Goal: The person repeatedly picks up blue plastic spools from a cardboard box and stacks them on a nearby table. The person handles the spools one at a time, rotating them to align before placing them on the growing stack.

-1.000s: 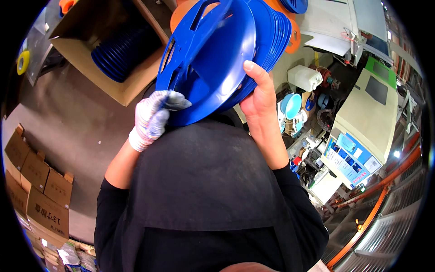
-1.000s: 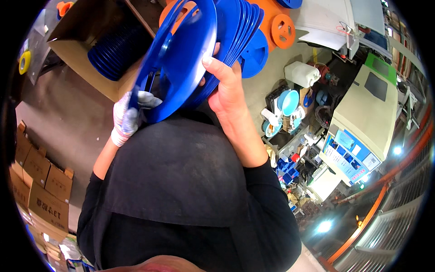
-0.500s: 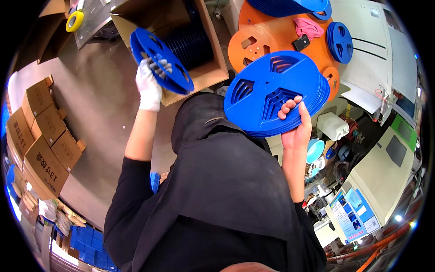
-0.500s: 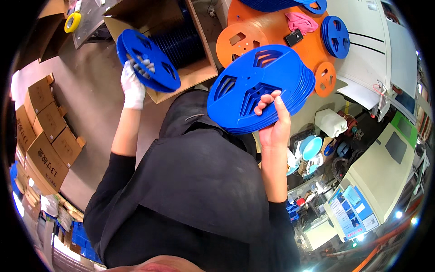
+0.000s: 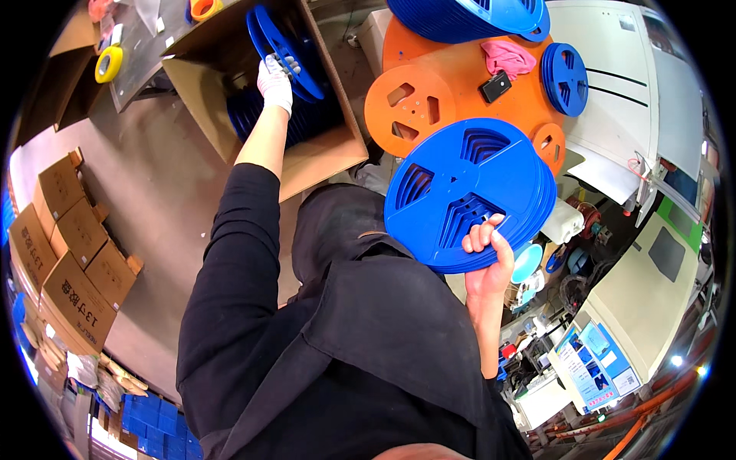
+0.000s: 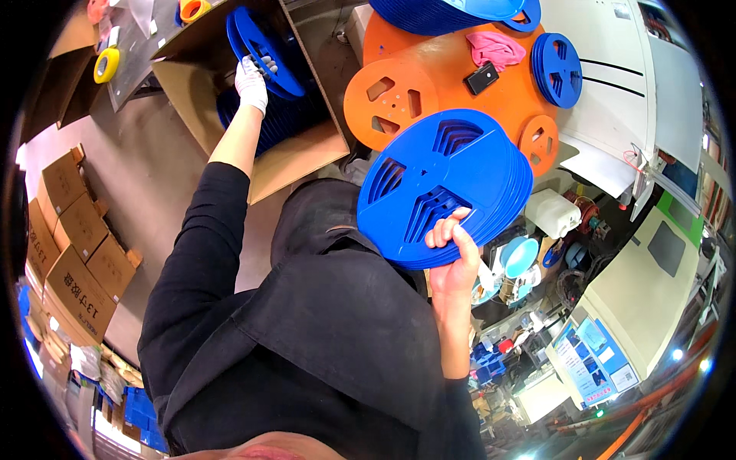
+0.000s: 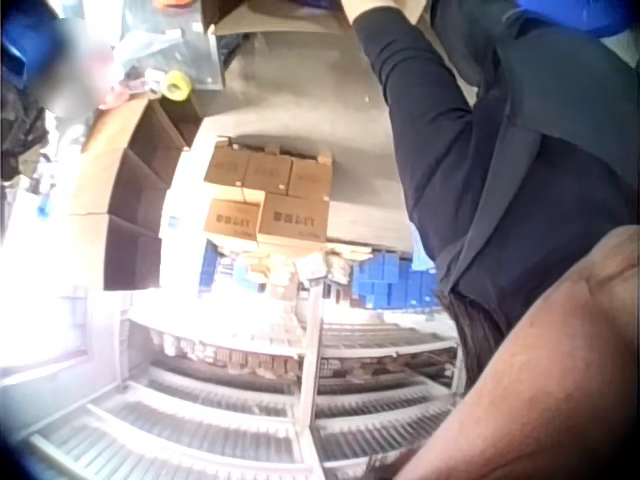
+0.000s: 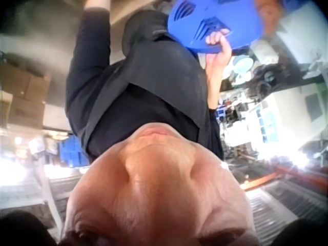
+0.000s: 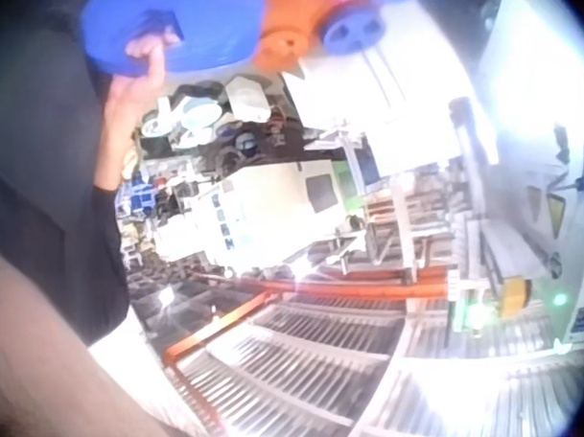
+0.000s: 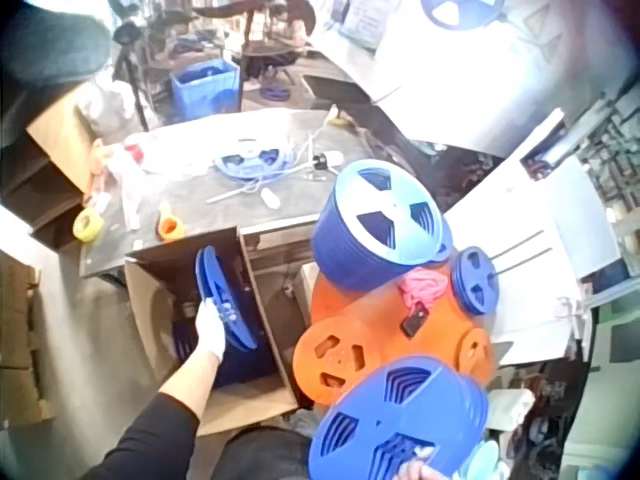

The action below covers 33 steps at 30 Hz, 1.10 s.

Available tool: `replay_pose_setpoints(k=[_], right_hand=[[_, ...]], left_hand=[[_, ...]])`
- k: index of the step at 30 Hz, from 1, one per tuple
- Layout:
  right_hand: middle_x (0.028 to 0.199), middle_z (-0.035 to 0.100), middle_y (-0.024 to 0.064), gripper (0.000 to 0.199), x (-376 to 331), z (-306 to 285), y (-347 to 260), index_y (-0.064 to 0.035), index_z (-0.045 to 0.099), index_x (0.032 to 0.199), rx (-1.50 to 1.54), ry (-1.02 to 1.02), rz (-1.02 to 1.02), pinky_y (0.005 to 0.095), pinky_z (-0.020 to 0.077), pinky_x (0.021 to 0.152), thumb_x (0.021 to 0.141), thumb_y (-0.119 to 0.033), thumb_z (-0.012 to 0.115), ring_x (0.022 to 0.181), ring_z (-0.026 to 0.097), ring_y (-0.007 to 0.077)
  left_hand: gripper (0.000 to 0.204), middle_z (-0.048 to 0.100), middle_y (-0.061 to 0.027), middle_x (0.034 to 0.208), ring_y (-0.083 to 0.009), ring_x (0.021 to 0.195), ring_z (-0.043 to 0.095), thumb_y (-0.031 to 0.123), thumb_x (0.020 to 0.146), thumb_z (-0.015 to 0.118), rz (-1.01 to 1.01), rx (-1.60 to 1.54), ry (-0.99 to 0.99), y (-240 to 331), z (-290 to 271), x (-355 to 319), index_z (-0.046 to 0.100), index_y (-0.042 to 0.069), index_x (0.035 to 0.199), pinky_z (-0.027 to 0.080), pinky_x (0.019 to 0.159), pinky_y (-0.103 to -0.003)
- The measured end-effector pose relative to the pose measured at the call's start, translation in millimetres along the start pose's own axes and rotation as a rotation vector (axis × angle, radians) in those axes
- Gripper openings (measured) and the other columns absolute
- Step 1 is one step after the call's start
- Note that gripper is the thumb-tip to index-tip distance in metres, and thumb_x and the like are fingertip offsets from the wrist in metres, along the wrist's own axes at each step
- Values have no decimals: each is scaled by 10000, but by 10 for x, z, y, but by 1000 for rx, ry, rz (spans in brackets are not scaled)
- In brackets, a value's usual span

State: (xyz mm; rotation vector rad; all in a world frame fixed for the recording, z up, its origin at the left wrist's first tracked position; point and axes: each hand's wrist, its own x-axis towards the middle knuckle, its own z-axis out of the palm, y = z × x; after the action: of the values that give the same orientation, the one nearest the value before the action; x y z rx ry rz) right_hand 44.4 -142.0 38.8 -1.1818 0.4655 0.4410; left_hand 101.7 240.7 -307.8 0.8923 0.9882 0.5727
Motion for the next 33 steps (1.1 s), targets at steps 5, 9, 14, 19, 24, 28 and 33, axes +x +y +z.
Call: replay_pose_setpoints(k=[5, 9, 14, 19, 24, 28, 33], right_hand=[[698, 413, 7, 218, 73, 22, -49, -62, 527, 1047, 21, -41, 42, 278, 383, 602, 836, -89, 573, 620, 389, 120], [675, 400, -20, 209, 130, -43, -56, -67, 526, 1059, 171, -158, 49, 251, 377, 568, 872, -143, 578, 597, 391, 97], [642, 383, -31, 384, 302, -271, -215, -45, 451, 1060, 457, -427, 49, 232, 346, 519, 916, -363, 612, 559, 379, 86], [564, 371, -58, 381, 446, -373, -277, -86, 434, 961, 545, -608, 65, 202, 323, 446, 873, -366, 677, 491, 369, 66], [548, 372, -68, 428, 451, -330, -300, -85, 452, 956, 645, -703, 101, 196, 322, 436, 851, -429, 685, 474, 373, 50], [547, 374, -66, 421, 422, -294, -298, -79, 452, 953, 648, -769, 135, 199, 323, 430, 858, -419, 682, 473, 378, 53], [551, 377, -61, 418, 328, -289, -309, -68, 440, 971, 646, -791, 120, 205, 333, 435, 869, -399, 675, 474, 383, 57]], left_hand=[[810, 540, -146, 1298, -205, 1195, 484, 446, 912, 564, -248, 576, 99, -514, -367, 221, 146, 92, 1509, 345, 1026, -329], [946, 262, -170, 1522, -342, 1368, 296, 406, 863, 613, -405, 547, -18, -509, -593, -294, -18, 142, 1516, 266, 1091, -479], [644, 362, -177, 1475, -241, 1375, 332, 264, 939, 554, -157, 593, -267, -152, -877, -1445, 274, -1, 1455, 257, 1117, -316], [649, 377, -158, 1465, -283, 1368, 346, 72, 842, 639, 506, 888, -468, 228, -956, -2024, 362, 41, 1429, 274, 1127, -359], [641, 462, -160, 1361, -402, 1269, 412, 73, 661, 719, 1162, 974, -632, 986, -488, -2303, 536, 180, 1266, 378, 1043, -483], [548, 548, -96, 1259, -355, 1167, 500, 82, 626, 671, 1371, 1037, -847, 1358, -281, -2431, 605, 236, 1148, 407, 1005, -501], [541, 572, -74, 1248, -304, 1215, 502, 63, 665, 637, 1425, 1025, -940, 1355, -309, -2485, 594, 209, 1184, 357, 1072, -495]])
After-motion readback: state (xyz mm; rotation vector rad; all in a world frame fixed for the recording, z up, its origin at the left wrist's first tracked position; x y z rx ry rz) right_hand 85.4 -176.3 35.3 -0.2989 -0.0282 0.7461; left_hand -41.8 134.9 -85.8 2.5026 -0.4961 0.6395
